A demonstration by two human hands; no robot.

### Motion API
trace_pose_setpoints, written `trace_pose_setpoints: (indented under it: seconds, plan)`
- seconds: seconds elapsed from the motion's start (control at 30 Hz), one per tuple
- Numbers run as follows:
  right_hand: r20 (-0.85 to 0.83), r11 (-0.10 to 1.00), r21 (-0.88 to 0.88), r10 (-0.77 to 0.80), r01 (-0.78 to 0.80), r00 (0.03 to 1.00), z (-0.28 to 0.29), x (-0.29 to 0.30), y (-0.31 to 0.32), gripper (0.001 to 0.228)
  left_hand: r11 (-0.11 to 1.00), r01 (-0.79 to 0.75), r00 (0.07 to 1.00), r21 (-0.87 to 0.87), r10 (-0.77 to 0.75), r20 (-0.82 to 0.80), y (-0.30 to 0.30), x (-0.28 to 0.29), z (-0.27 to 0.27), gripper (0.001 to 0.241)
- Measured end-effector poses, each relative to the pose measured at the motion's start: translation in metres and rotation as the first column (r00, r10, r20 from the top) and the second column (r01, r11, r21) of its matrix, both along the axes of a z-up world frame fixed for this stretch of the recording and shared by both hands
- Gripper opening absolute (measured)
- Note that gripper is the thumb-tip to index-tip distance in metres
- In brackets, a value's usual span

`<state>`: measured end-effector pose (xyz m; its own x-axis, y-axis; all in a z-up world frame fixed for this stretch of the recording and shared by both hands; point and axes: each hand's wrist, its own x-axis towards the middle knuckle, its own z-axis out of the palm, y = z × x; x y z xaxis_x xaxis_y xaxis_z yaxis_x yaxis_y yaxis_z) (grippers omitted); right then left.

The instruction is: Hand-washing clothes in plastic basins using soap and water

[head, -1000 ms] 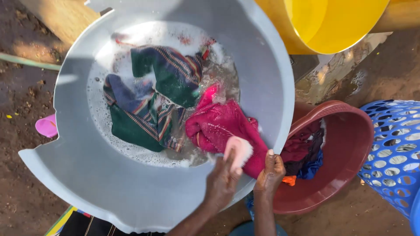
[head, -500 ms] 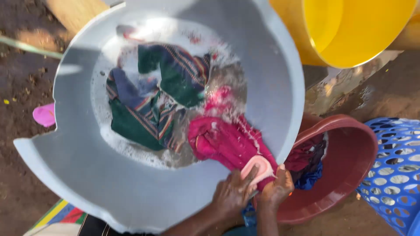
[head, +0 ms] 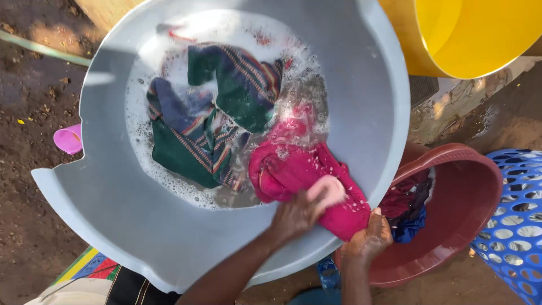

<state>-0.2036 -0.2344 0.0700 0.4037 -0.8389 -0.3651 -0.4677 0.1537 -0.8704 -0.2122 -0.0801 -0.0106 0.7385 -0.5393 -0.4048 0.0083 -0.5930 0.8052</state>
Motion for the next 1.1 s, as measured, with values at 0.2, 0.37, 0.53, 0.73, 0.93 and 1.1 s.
trace_pose_setpoints:
  seconds: [0.2, 0.37, 0.53, 0.73, 0.93, 1.1]
  plan:
    - [-0.116, 1.0, 0.021, 0.003, 0.0, 0.993, 0.011, 0.011, 0.007, 0.045, 0.794, -0.25, 0.955, 0.554, 0.105, 0.279, 0.074, 0.018, -0.072, 0.066]
    - [-0.023, 0.96, -0.06, 0.273, -0.274, 0.962, 0.001, 0.003, 0.021, 0.053, 0.481, -0.376, 0.91, 0.792, 0.03, 0.414, 0.185, -0.02, -0.062, 0.064]
    - [-0.031, 0.921, -0.05, 0.385, -0.386, 0.922, 0.092, 0.014, 0.102, 0.048, 0.878, -0.089, 0.977, 0.47, -0.016, 0.213, 0.163, 0.044, -0.05, 0.067]
    - [-0.329, 0.538, 0.014, 0.798, -0.843, 0.504, 0.142, -0.058, 0.026, 0.037, 0.997, -0.039, 0.979, 0.065, 0.051, -0.199, 0.125, 0.099, -0.08, 0.072]
    - [-0.106, 0.924, -0.174, 0.328, -0.342, 0.939, 0.051, -0.033, 0.077, 0.041, 0.962, -0.265, 0.958, 0.063, 0.27, -0.096, 0.119, 0.103, 0.001, 0.026]
    - [-0.538, 0.911, -0.21, 0.195, -0.354, 0.82, -0.045, -0.023, 0.104, 0.039, 0.997, -0.025, 0.921, -0.071, 0.05, 0.386, 0.107, 0.101, 0.039, 0.021]
